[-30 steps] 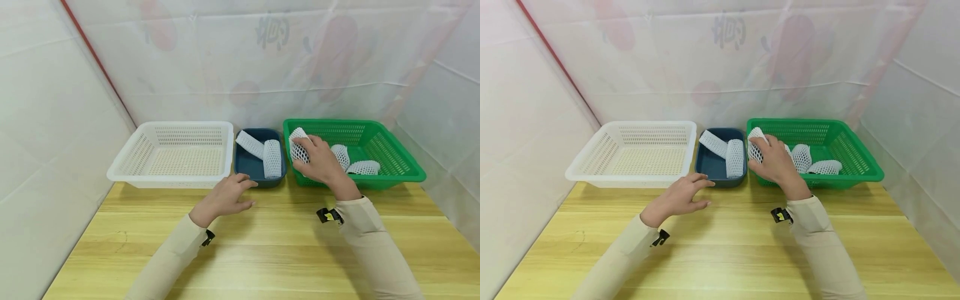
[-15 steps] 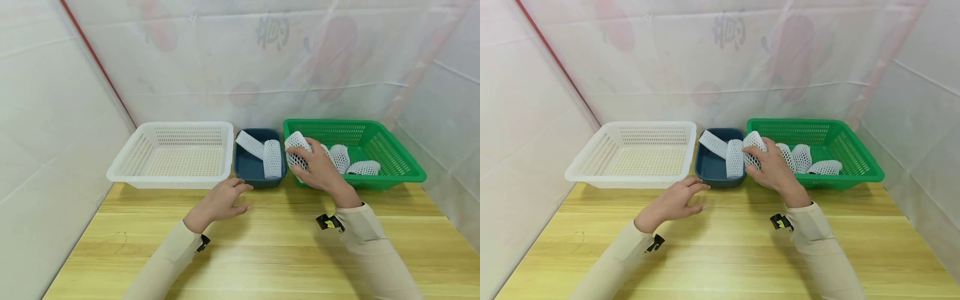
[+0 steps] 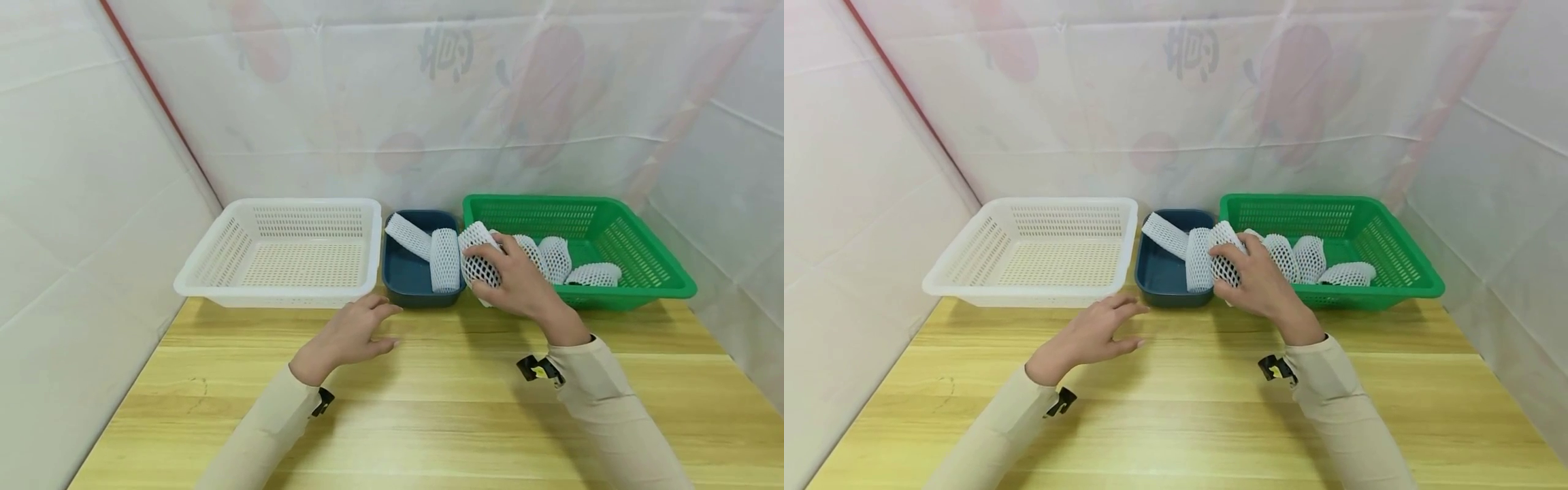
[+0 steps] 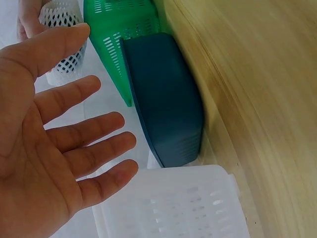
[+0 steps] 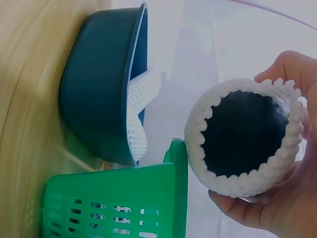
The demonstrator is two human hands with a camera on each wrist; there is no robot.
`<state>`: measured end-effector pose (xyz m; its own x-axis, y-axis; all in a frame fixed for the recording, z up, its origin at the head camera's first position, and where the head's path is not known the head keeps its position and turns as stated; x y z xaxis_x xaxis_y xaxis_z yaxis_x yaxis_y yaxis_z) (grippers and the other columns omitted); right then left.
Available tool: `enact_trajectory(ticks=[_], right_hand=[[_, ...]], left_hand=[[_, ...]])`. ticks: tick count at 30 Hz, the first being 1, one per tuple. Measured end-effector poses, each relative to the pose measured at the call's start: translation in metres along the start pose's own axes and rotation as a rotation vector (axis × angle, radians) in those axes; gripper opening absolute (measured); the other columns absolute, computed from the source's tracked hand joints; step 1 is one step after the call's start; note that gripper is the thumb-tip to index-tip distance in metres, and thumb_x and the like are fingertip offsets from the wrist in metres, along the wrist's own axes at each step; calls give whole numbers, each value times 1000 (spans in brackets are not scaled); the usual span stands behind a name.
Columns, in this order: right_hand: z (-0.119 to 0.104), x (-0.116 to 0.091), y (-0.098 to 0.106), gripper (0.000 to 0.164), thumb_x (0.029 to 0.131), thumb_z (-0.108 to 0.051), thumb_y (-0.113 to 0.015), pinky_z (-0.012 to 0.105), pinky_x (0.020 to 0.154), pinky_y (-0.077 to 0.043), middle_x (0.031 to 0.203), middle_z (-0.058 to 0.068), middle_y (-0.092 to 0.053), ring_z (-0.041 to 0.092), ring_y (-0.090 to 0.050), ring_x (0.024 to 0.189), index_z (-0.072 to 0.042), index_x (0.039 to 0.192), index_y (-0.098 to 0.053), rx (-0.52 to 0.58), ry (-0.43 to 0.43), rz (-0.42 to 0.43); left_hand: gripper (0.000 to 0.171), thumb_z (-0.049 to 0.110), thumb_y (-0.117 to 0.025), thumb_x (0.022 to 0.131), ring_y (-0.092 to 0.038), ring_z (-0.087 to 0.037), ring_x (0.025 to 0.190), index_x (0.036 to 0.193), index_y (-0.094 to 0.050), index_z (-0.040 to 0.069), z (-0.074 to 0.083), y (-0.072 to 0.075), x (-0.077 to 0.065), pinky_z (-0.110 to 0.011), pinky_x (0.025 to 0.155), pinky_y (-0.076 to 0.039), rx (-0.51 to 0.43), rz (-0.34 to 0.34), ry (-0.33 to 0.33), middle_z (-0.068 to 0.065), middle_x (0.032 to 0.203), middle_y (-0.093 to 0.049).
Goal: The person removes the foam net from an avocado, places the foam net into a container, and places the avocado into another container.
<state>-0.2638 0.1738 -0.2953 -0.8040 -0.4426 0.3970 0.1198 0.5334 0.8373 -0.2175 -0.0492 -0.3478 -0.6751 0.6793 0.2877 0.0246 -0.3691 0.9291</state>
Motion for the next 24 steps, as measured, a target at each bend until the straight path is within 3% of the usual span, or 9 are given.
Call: enact_trajectory(ticks=[5,9,12,16,24], right_hand=[[-7,0,-1,41,76,-14,-65,66,85,-34,134,31,-32,47,-28,126,-16,116,-57,6,56,10],[-12,0,-2,40,75,-14,-64,57,75,-42,131,30,-32,46,-34,120,-16,114,-56,33,90,16],[-14,0,-5,39,74,-12,-62,46,64,-45,124,26,-37,39,-46,100,-16,113,-56,86,95,10],[-18,-1,-12,39,73,-9,-62,40,61,-45,115,17,-44,27,-48,82,-14,111,-56,165,109,-8],[-26,-4,-26,40,71,-3,-62,41,67,-45,117,13,-45,25,-46,93,-15,110,-57,242,185,-43]], left_hand=[[46,28,-73,80,-55,-24,99,119,-61,5,-2,1,-6,-41,73,-48,-9,7,2,-11,111,-57],[47,27,-74,79,-56,-25,96,119,-61,5,-6,3,-11,-43,73,-47,-25,9,10,-11,112,-56],[48,28,-74,79,-56,-26,97,119,-60,5,-10,3,-14,-44,77,-47,-33,1,20,-11,113,-56],[48,28,-73,80,-54,-27,102,120,-59,4,-15,4,-20,-43,81,-46,-44,-17,38,-11,115,-57],[50,27,-72,81,-56,-25,99,123,-57,5,-22,5,-30,-40,80,-47,-70,-21,71,-12,114,-56]])
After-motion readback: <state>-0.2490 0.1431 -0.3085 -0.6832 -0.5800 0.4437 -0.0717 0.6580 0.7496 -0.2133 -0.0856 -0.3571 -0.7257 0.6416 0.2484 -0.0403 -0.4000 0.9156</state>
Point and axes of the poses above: each hand's wrist, its own x-axis towards the middle knuckle, its own y-axis out of the back of the hand, z = x × y, the point moved 7 cm from there along x, towards the middle knuckle
